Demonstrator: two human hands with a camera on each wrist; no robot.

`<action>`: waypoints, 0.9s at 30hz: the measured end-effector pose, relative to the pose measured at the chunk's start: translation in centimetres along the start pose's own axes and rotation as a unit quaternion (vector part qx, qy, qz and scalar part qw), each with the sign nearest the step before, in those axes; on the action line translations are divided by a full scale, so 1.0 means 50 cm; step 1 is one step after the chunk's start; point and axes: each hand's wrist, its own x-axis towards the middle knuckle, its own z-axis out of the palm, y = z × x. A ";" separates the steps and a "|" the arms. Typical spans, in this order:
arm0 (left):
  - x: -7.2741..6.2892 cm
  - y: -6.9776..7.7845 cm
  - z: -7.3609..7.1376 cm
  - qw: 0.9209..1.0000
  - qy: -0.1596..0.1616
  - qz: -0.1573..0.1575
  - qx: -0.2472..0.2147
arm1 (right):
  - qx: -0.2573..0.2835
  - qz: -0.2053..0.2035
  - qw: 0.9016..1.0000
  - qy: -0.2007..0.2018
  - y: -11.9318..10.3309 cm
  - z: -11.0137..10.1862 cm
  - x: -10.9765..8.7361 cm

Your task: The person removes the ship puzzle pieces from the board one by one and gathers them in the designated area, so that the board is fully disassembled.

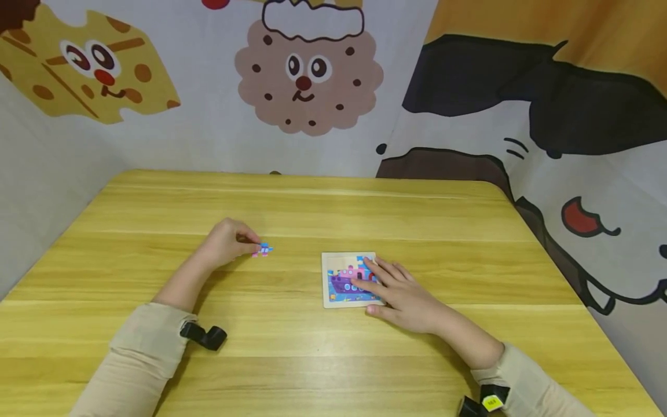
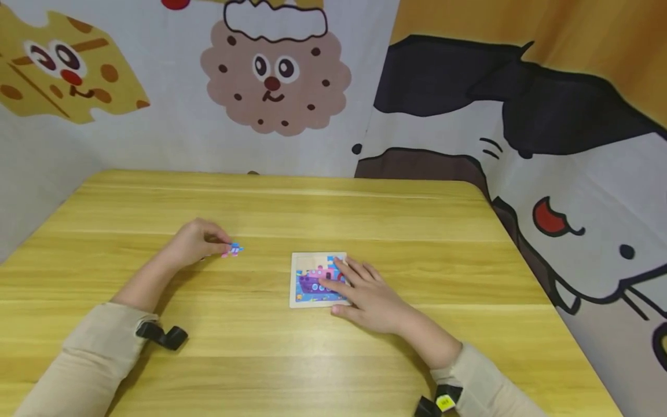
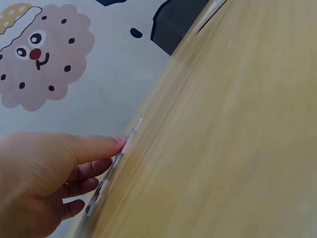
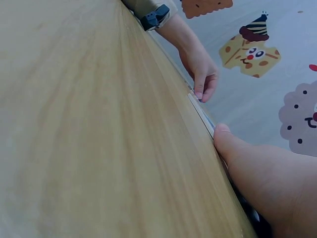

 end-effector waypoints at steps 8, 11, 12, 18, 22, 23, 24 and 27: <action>0.000 0.000 0.002 1.000 0.000 0.002 0.005 | 0.002 -0.001 1.000 0.000 0.000 0.000 -0.001; -0.001 -0.001 0.002 1.000 -0.002 -0.005 0.007 | 0.001 -0.001 1.000 0.000 0.001 0.001 -0.001; -0.002 -0.001 0.002 1.000 -0.002 -0.007 0.008 | -0.001 -0.001 1.000 0.001 0.001 0.002 -0.001; -0.003 -0.001 0.001 1.000 -0.008 -0.013 0.011 | -0.004 -0.003 1.000 0.005 0.001 0.006 -0.001; -0.002 0.003 0.000 1.000 -0.006 -0.014 0.012 | -0.002 -0.005 1.000 0.010 0.001 0.006 -0.001; -0.002 0.004 0.000 1.000 -0.004 -0.013 0.011 | -0.001 -0.005 1.000 0.010 0.000 0.005 -0.001; -0.002 0.006 0.000 1.000 -0.002 -0.011 0.010 | 0.000 -0.005 1.000 0.012 0.000 0.005 -0.001; 0.000 0.015 0.002 1.000 0.007 0.001 0.006 | 0.001 -0.004 1.000 0.010 0.001 0.004 -0.002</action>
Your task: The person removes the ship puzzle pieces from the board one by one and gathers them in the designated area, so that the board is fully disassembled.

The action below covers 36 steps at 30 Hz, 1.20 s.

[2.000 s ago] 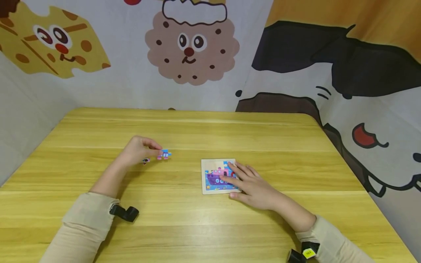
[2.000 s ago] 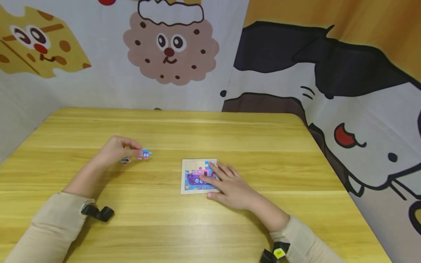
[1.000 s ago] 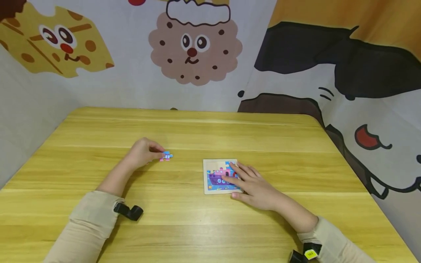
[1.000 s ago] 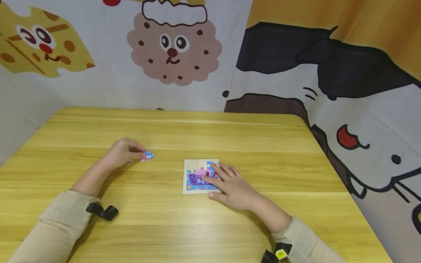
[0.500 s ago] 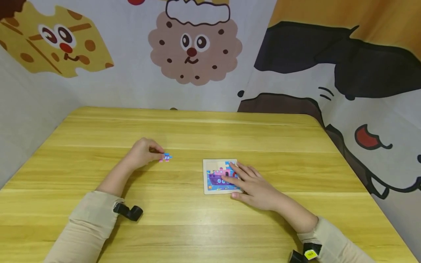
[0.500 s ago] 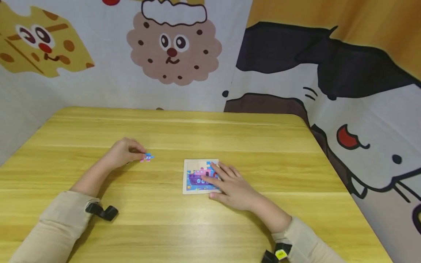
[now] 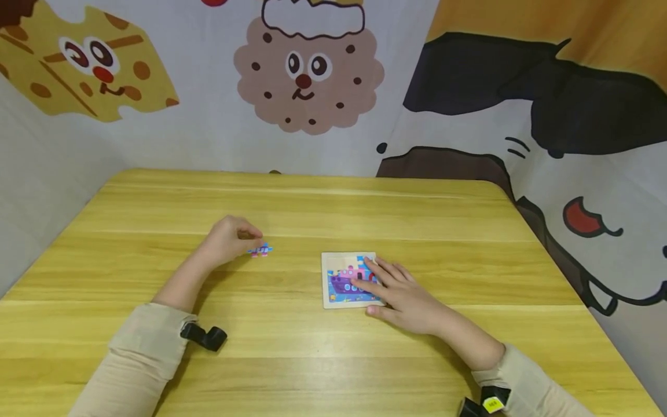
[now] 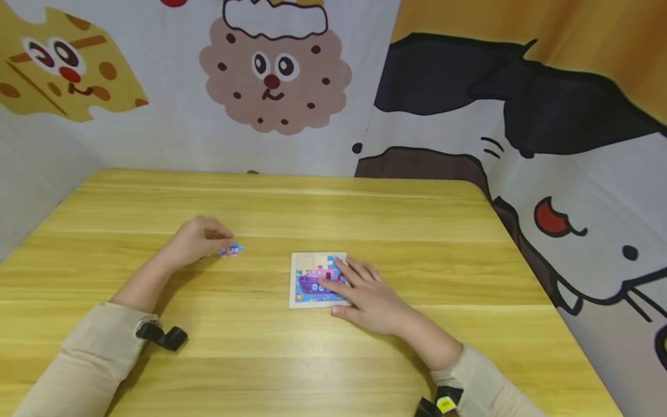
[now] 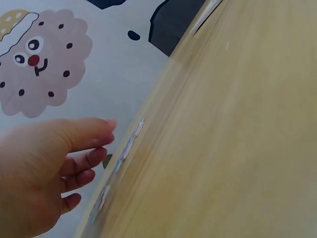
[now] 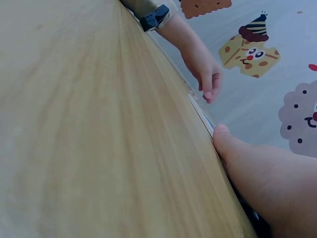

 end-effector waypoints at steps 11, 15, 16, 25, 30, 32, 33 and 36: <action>0.009 0.057 0.028 0.996 0.042 0.080 -0.006 | 0.002 0.020 1.000 -0.015 0.000 0.003 0.001; 0.009 0.081 0.047 0.994 0.040 0.096 -0.021 | 0.012 0.031 0.999 -0.012 -0.002 0.003 0.000; 0.008 0.087 0.053 0.994 0.037 0.099 -0.026 | 0.014 0.032 0.999 -0.010 -0.002 0.002 0.000; 0.011 0.133 0.105 0.992 0.002 0.117 -0.055 | 0.021 0.041 0.999 0.001 -0.002 0.003 -0.002; 0.024 0.157 0.136 0.989 0.000 0.137 -0.054 | 0.020 0.043 0.999 -0.001 -0.003 0.000 -0.003; 0.032 0.164 0.149 0.989 0.000 0.141 -0.050 | 0.018 0.042 0.999 -0.002 -0.004 -0.001 -0.002; 0.037 0.167 0.156 0.989 -0.001 0.143 -0.049 | 0.019 0.042 0.999 -0.005 -0.004 -0.002 -0.002; 0.049 0.175 0.175 0.989 -0.007 0.141 -0.045 | 0.018 0.041 0.999 -0.008 -0.005 -0.002 -0.002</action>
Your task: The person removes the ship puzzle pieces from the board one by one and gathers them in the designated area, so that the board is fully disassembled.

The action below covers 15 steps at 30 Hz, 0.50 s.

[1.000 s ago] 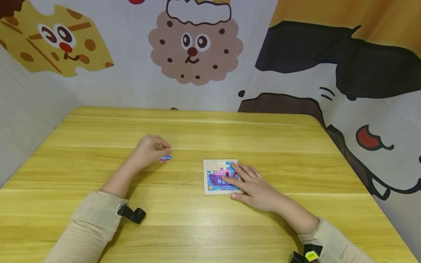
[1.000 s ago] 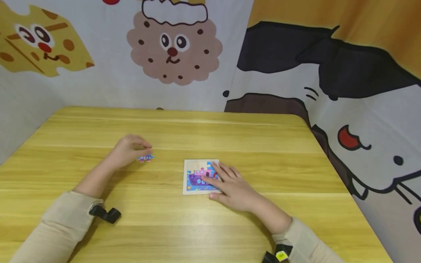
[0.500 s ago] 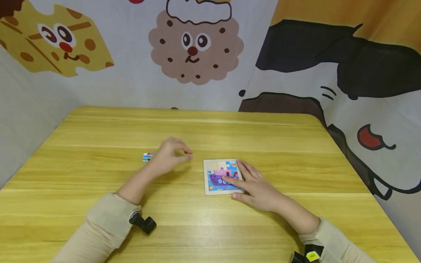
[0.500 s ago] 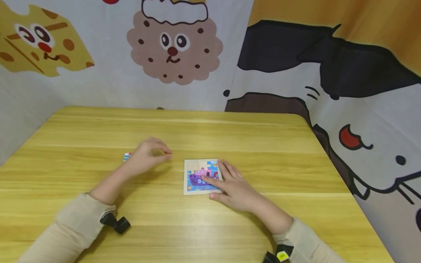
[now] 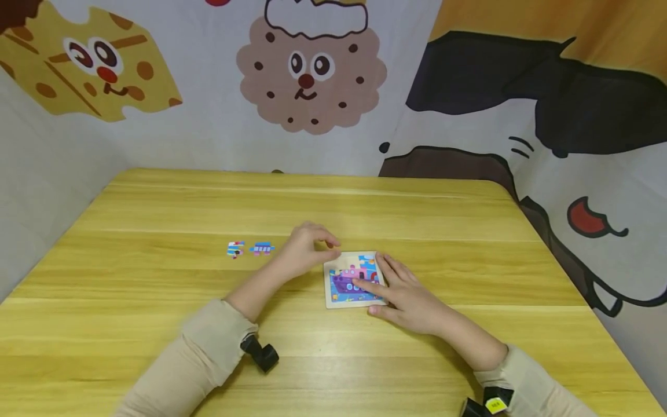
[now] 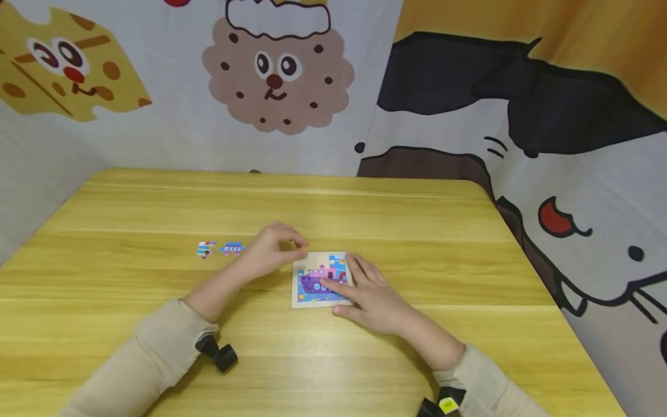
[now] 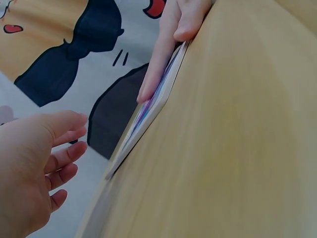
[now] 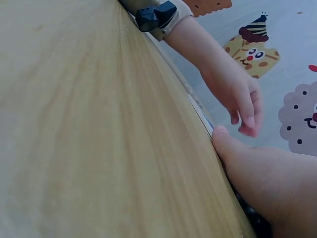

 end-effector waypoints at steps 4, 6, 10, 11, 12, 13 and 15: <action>0.016 0.006 0.022 1.000 -0.014 -0.006 0.000 | 0.002 -0.001 1.000 -0.001 0.000 0.000 0.000; 0.023 0.008 0.031 1.000 -0.023 -0.009 -0.001 | 0.003 -0.001 1.000 0.000 -0.001 0.000 0.000; 0.034 0.008 0.047 0.999 -0.045 -0.016 -0.008 | 0.002 -0.001 1.000 -0.001 -0.002 -0.001 0.000; 0.036 0.008 0.051 0.999 -0.049 -0.016 -0.010 | 0.002 -0.001 1.000 0.000 -0.002 -0.001 0.000; 0.038 0.007 0.055 0.998 -0.053 -0.015 -0.011 | 0.001 -0.001 1.000 -0.001 -0.002 -0.001 0.000; 0.040 0.007 0.058 0.998 -0.056 -0.013 -0.010 | 0.001 -0.001 1.000 -0.001 -0.002 -0.001 0.000; 0.045 0.006 0.064 0.998 -0.060 -0.009 -0.006 | 0.002 -0.002 1.000 -0.002 -0.002 -0.001 0.000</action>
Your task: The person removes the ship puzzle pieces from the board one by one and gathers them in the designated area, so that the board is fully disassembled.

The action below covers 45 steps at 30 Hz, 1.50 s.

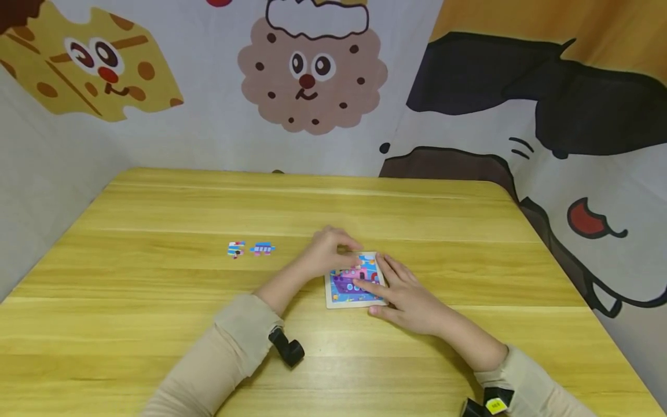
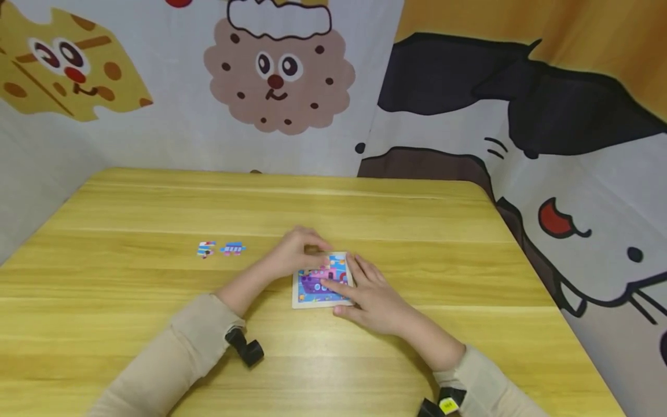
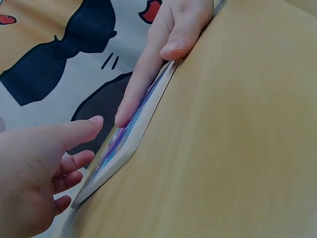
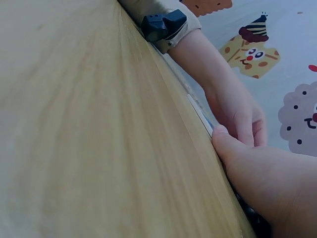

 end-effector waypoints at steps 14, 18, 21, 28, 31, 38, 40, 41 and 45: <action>0.017 -0.013 0.026 0.998 -0.022 -0.011 0.050 | -0.002 0.000 1.000 0.001 -0.001 -0.002 0.000; 0.020 -0.013 0.026 0.998 -0.023 -0.018 0.049 | -0.002 0.000 1.000 0.001 -0.001 -0.003 0.001; 0.022 -0.011 0.025 0.998 -0.022 -0.025 0.049 | -0.003 -0.001 1.000 0.004 0.001 -0.003 0.002; 0.022 -0.005 0.025 0.998 -0.021 -0.035 0.040 | -0.007 -0.008 1.000 0.012 0.005 0.003 0.003; 0.022 -0.003 0.026 0.998 -0.020 -0.035 0.038 | -0.002 -0.007 1.000 0.012 0.004 0.004 0.002; 0.021 -0.006 0.028 0.999 -0.015 -0.031 0.023 | 0.007 -0.002 1.000 0.005 0.003 0.003 -0.001; 0.020 -0.008 0.027 0.999 -0.010 -0.029 0.016 | 0.007 -0.003 1.000 0.004 0.002 0.002 0.000; 0.019 -0.010 0.027 0.999 -0.008 -0.028 0.014 | 0.008 -0.002 1.000 0.002 0.002 0.002 0.001; 0.017 -0.012 0.023 1.000 0.000 -0.021 -0.007 | 0.007 -0.004 1.000 0.002 0.001 0.000 0.004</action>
